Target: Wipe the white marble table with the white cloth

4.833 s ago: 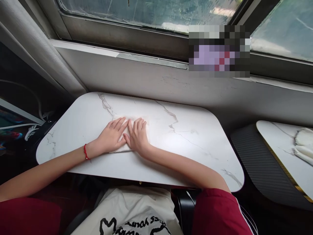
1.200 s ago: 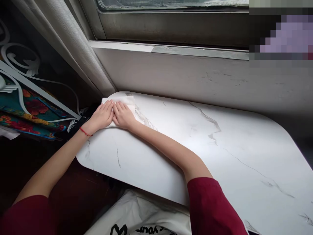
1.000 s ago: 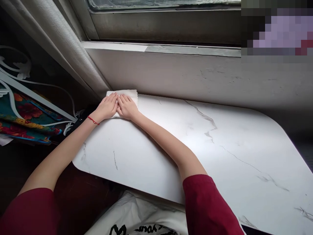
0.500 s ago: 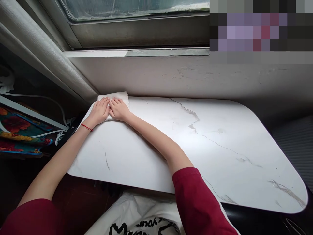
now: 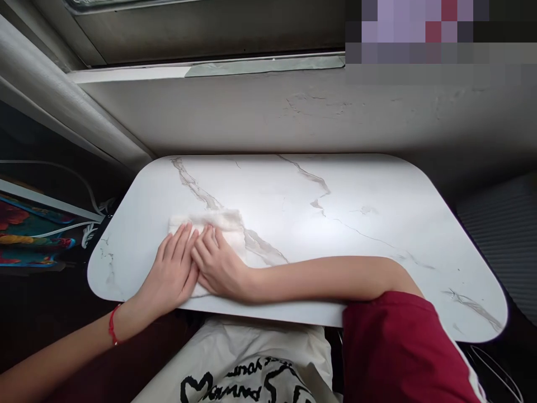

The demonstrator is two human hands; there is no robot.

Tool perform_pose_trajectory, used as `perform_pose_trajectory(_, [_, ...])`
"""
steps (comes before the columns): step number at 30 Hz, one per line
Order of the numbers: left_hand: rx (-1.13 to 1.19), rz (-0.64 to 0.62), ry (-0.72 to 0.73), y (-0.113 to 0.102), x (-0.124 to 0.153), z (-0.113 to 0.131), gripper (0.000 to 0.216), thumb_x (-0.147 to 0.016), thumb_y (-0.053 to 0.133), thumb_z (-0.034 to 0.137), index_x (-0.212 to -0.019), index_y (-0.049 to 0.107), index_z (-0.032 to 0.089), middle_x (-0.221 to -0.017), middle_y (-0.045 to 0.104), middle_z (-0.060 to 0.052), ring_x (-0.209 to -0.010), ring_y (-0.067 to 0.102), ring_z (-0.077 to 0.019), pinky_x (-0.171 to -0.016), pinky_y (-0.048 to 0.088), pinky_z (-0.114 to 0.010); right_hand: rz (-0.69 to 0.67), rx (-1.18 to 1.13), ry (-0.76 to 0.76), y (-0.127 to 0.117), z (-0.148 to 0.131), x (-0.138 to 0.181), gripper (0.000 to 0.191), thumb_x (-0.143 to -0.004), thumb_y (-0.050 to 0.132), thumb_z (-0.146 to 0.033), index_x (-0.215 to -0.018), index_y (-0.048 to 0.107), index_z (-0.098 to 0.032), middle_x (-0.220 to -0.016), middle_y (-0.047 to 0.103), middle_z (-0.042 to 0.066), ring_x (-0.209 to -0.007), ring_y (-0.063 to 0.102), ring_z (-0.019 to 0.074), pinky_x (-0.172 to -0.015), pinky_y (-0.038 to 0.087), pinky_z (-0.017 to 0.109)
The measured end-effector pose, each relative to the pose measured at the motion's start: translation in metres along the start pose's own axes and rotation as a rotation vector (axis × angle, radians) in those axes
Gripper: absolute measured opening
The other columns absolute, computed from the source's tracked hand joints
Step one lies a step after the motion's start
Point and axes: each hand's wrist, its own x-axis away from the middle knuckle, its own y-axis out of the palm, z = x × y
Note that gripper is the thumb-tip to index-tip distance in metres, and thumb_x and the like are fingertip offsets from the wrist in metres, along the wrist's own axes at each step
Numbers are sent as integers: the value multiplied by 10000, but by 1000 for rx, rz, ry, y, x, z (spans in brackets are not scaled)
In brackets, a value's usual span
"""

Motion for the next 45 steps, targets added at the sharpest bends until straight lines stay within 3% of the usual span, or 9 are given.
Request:
perform_pose_trajectory(2, [15,-5,10,-1,2,12,686,-978,396,257,-1613,281,25,-1631,381,-270,-1558,313,-388,-1241,293,-541,-6,8,-16,-10,-1,15,571,-997,417,-374,-1336,569,60,-1353,626,320,-1270,571,450,-1088,458,604])
perform_pose_trajectory(5, [42,-25,0,4,-18,12,659,-983,383,281,-1591,332,32,-1618,410,-260,-1537,358,-376,-1238,288,-531,2,21,10,-9,17,17,591,-1006,401,-365,-1347,554,92,-1348,621,332,-1266,573,449,-1077,468,586])
perform_pose_trajectory(14, [122,-88,-69,36,-143,-28,636,-995,338,344,-1547,391,32,-1665,335,-238,-1571,280,-352,-1250,227,-533,-6,-153,137,27,131,-24,572,-1017,302,-298,-1394,520,73,-1387,580,310,-1339,486,444,-1108,402,623])
perform_pose_trajectory(20, [135,-95,-108,51,-210,-24,649,-986,325,340,-1547,382,17,-1672,318,-240,-1574,265,-344,-1256,190,-527,-30,-107,210,35,196,-26,585,-1021,303,-302,-1446,490,53,-1492,524,275,-1427,444,390,-1191,357,555])
perform_pose_trajectory(24, [144,-52,-133,62,-238,-17,627,-991,340,343,-1525,413,23,-1652,357,-234,-1551,303,-338,-1257,192,-504,-40,-103,245,39,225,-22,575,-1033,307,-338,-1465,484,-2,-1524,509,247,-1431,453,357,-1195,355,539])
perform_pose_trajectory(31, [166,-16,-131,66,-243,-16,602,-993,359,326,-1503,443,18,-1622,404,-233,-1524,344,-343,-1250,209,-504,-46,-57,305,37,227,-20,563,-1017,314,-301,-1469,483,-10,-1522,516,241,-1439,447,333,-1185,371,502])
perform_pose_trajectory(38, [170,-86,-136,56,-234,-10,644,-976,353,278,-1544,384,-23,-1645,355,-252,-1547,297,-349,-1264,178,-504,-70,-45,336,30,215,-17,562,-986,347,-246,-1466,500,3,-1524,521,245,-1434,461,325,-1185,356,495])
perform_pose_trajectory(42, [150,-119,-96,38,-210,-1,639,-970,415,323,-1537,424,29,-1619,403,-237,-1465,391,-385,-1195,298,-526,-51,-39,299,19,193,2,562,-976,346,-235,-1444,520,23,-1509,532,267,-1431,468,345,-1141,396,517])
perform_pose_trajectory(45, [134,-134,-30,24,-170,17,637,-976,450,381,-1514,465,40,-1577,456,-236,-1380,465,-398,-1140,360,-528,-30,-14,225,5,157,31,541,-981,345,-229,-1418,546,20,-1480,559,271,-1422,485,347,-1112,428,514])
